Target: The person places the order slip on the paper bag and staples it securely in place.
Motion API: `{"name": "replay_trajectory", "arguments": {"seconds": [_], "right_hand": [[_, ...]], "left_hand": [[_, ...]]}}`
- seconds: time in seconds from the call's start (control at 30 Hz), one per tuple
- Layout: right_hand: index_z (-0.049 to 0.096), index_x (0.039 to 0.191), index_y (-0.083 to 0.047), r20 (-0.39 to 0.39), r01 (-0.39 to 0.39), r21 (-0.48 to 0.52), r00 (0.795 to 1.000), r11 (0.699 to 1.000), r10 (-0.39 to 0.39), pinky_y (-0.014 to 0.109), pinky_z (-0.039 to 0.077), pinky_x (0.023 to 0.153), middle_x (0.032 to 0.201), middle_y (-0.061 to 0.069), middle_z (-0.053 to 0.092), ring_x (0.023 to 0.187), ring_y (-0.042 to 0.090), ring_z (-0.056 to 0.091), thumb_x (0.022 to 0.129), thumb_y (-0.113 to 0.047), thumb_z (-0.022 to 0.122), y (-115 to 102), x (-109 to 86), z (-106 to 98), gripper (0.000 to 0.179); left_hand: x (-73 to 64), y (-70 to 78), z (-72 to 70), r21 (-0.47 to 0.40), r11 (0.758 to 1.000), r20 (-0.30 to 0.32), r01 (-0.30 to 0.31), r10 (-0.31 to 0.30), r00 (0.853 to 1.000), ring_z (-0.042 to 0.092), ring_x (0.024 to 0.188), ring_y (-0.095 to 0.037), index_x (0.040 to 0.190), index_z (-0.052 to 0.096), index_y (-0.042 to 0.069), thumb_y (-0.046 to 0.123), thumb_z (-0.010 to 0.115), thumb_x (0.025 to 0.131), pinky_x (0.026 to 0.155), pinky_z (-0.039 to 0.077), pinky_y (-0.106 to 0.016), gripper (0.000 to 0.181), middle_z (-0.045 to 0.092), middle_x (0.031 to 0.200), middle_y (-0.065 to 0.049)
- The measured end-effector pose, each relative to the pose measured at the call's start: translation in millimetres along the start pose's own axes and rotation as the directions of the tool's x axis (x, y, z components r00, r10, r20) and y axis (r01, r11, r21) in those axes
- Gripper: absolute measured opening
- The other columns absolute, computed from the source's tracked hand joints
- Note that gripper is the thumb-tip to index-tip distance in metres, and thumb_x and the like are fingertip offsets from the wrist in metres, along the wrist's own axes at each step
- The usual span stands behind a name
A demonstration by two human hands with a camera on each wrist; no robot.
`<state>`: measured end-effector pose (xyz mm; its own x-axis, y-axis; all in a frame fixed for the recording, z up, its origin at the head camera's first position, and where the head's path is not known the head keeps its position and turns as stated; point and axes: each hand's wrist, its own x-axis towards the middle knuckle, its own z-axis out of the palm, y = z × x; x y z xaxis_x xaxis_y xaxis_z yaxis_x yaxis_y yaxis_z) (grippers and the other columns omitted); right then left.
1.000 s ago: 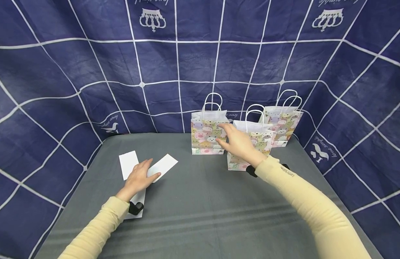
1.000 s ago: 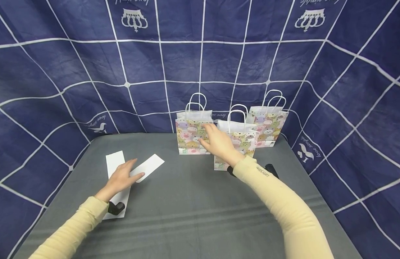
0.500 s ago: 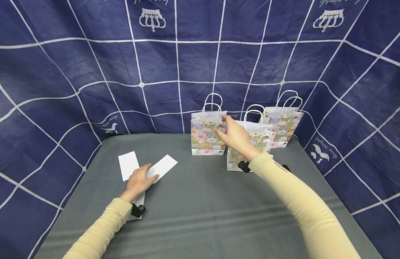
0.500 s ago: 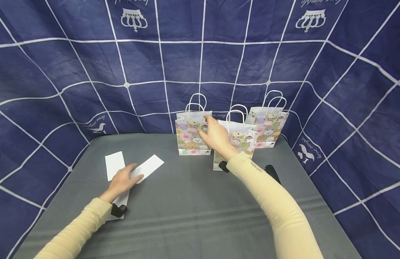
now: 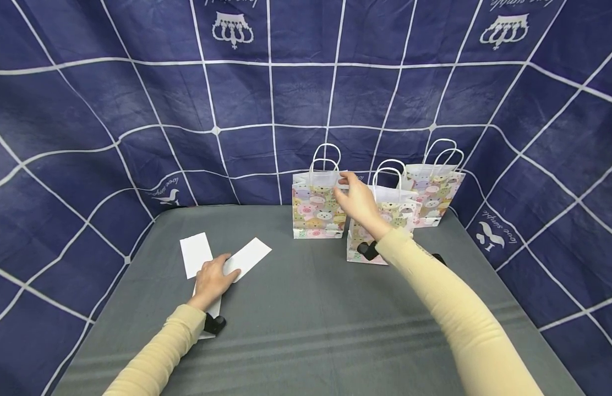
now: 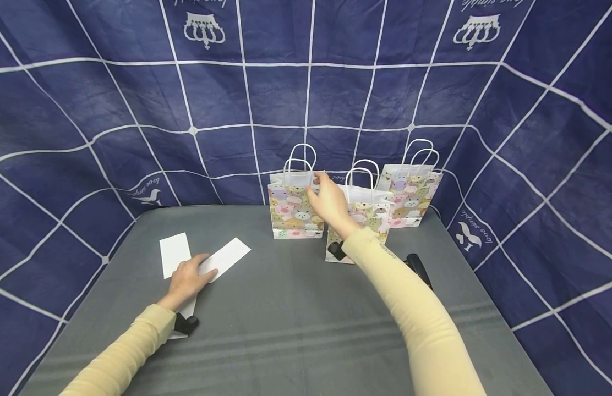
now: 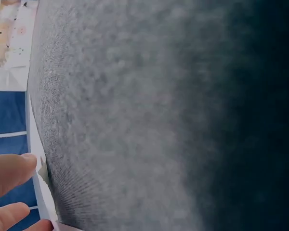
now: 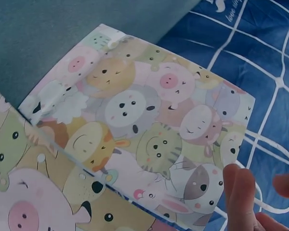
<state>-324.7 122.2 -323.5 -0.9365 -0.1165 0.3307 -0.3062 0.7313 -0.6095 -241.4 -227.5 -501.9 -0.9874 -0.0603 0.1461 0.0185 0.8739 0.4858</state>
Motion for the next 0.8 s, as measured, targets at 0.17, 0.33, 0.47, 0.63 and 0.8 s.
{"name": "replay_trajectory", "arguments": {"seconds": [0.17, 0.33, 0.47, 0.63, 0.8], "right_hand": [[0.046, 0.131, -0.001, -0.012, -0.008, 0.101, 1.000, 0.995, 0.009, 0.033, 0.051, 0.067, 0.120, 0.013, 0.062, 0.077, 0.025, 0.069, 0.096, -0.021, 0.051, -1, 4.6, 2, 0.041], [0.057, 0.118, -0.001, -0.053, -0.022, 0.153, 0.998, 0.988, 0.030, 0.024, 0.047, 0.055, 0.109, 0.013, 0.066, 0.074, 0.026, 0.069, 0.095, -0.017, 0.053, -1, 8.8, 2, 0.028], [0.063, 0.108, -0.002, -0.095, -0.035, 0.169, 0.994, 0.985, 0.052, 0.021, 0.045, 0.056, 0.101, 0.012, 0.069, 0.075, 0.024, 0.069, 0.095, -0.016, 0.054, 1, 11.3, 2, 0.022], [0.064, 0.104, 0.000, -0.105, -0.023, 0.201, 0.993, 0.979, 0.045, 0.022, 0.047, 0.062, 0.095, 0.015, 0.069, 0.079, 0.024, 0.069, 0.094, -0.015, 0.055, 4, 14.3, 4, 0.020], [0.066, 0.102, -0.002, -0.116, 0.001, 0.211, 0.993, 0.977, 0.025, 0.022, 0.044, 0.062, 0.092, 0.013, 0.070, 0.080, 0.024, 0.068, 0.094, -0.015, 0.057, 4, 16.0, 7, 0.018]], "left_hand": [[0.0, -2.9, 1.8, -0.031, 1.000, -0.020, 0.001, -0.001, 1.000, 0.047, 0.111, -0.044, 0.126, 0.053, -0.001, 0.027, 0.070, 0.081, 0.088, 0.034, -0.057, 0.055, 0.055, 0.124, -0.025], [0.0, -3.6, 2.4, -0.076, 0.997, -0.035, 0.009, -0.012, 0.999, 0.046, 0.111, -0.043, 0.124, 0.055, -0.001, 0.025, 0.072, 0.080, 0.090, 0.032, -0.056, 0.054, 0.057, 0.122, -0.023], [1.2, -4.1, 3.4, -0.113, 0.993, -0.061, 0.026, -0.033, 0.998, 0.048, 0.109, -0.041, 0.123, 0.056, 0.000, 0.024, 0.075, 0.076, 0.089, 0.032, -0.055, 0.055, 0.059, 0.118, -0.021], [3.4, -4.3, 3.4, -0.145, 0.989, -0.081, 0.037, -0.049, 0.996, 0.053, 0.101, -0.038, 0.122, 0.056, 0.001, 0.016, 0.076, 0.071, 0.083, 0.036, -0.053, 0.057, 0.059, 0.109, -0.021], [5.0, -2.9, 1.0, -0.179, 0.982, -0.039, 0.060, -0.068, 0.997, 0.054, 0.104, -0.040, 0.119, 0.059, 0.000, 0.018, 0.065, 0.085, 0.087, 0.041, -0.052, 0.039, 0.059, 0.111, -0.024]]}}
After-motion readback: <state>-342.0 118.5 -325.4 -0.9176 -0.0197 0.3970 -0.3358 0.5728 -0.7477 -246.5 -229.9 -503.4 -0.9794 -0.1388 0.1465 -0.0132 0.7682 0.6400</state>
